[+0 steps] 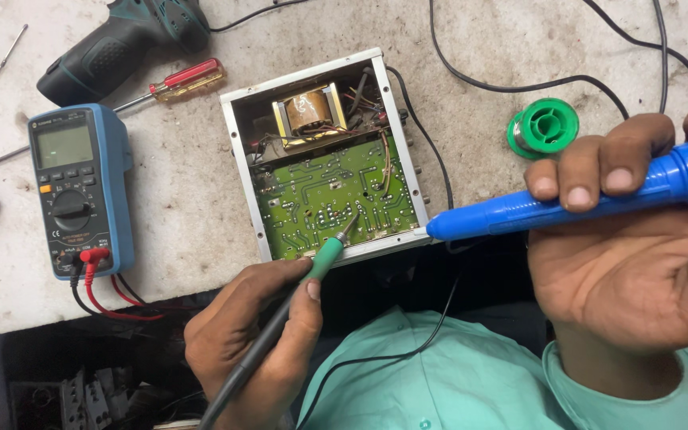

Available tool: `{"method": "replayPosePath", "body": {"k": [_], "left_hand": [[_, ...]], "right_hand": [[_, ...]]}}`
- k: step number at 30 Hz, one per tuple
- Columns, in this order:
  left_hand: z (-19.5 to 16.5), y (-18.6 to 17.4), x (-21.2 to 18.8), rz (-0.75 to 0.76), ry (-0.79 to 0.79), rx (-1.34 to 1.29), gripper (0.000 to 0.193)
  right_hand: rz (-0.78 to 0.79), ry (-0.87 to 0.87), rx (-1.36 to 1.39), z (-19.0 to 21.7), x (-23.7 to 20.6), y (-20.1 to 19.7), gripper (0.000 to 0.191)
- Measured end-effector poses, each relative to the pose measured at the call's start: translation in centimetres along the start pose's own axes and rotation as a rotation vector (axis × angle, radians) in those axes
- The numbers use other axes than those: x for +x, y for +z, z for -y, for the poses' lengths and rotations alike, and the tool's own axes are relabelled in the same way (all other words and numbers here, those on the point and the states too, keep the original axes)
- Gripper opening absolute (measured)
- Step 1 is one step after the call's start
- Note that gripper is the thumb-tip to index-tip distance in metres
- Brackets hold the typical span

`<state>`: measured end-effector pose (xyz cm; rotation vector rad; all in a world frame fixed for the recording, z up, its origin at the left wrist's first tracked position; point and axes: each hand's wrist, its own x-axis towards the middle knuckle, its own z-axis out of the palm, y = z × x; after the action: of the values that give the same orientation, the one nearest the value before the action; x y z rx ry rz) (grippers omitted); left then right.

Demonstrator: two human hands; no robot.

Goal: The person uses a soldering iron and a blue desoldering pump to remove solder from a circuit board mounted in a metal enclosure, working point by point across the board. They then flip the enclosure over, attach multimeter probe leads, and test the board's underside with the multimeter.

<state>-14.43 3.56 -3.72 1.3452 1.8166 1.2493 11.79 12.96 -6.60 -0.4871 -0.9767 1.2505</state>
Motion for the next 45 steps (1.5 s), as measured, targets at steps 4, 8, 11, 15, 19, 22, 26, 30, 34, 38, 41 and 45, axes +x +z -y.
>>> {"method": "replayPosePath", "body": {"k": [4, 8, 11, 15, 19, 22, 26, 30, 34, 38, 41, 45], "left_hand": [[-0.2, 0.0, 0.2, 0.008, -0.044, -0.014, 0.021], [-0.3, -0.1, 0.5, 0.023, -0.142, -0.099, 0.021], [-0.2, -0.3, 0.5, 0.039, -0.150, -0.090, 0.021], [0.1, -0.2, 0.3, 0.031, -0.140, -0.073, 0.022], [0.2, -0.2, 0.5, 0.031, -0.133, -0.062, 0.020], [0.0, -0.2, 0.6, 0.023, -0.142, -0.057, 0.021], [-0.1, -0.3, 0.7, 0.031, -0.174, -0.028, 0.022], [-0.1, -0.3, 0.7, 0.025, -0.174, -0.021, 0.022], [-0.3, -0.3, 0.8, 0.029, -0.189, -0.044, 0.023], [-0.6, -0.2, 0.8, 0.033, -0.162, -0.017, 0.023], [-0.4, -0.2, 0.6, 0.024, -0.183, -0.035, 0.022], [0.1, -0.2, 0.0, 0.011, -0.234, -0.073, 0.022]], "right_hand": [[-0.023, -0.058, 0.031, -1.2, 0.4, 1.1, 0.053], [-0.037, -0.109, 0.058, -2.5, 0.6, 2.2, 0.052], [-0.041, -0.136, 0.066, -3.2, 0.8, 3.0, 0.051], [-0.038, -0.152, 0.070, -3.8, 0.9, 3.9, 0.050], [-0.024, -0.159, 0.060, -4.2, 0.7, 4.4, 0.049], [-0.020, -0.156, 0.053, -4.4, 0.6, 4.6, 0.048], [-0.011, -0.160, 0.050, -4.6, 0.6, 5.1, 0.047], [-0.005, -0.157, 0.042, -4.8, 0.4, 5.4, 0.047], [0.003, -0.157, 0.027, -5.1, -0.1, 5.2, 0.046], [0.012, -0.148, 0.015, -4.9, -0.1, 5.7, 0.046], [0.024, -0.140, 0.009, -4.6, 0.0, 6.4, 0.046], [0.036, -0.117, 0.019, -4.8, -0.5, 5.6, 0.046]]}}
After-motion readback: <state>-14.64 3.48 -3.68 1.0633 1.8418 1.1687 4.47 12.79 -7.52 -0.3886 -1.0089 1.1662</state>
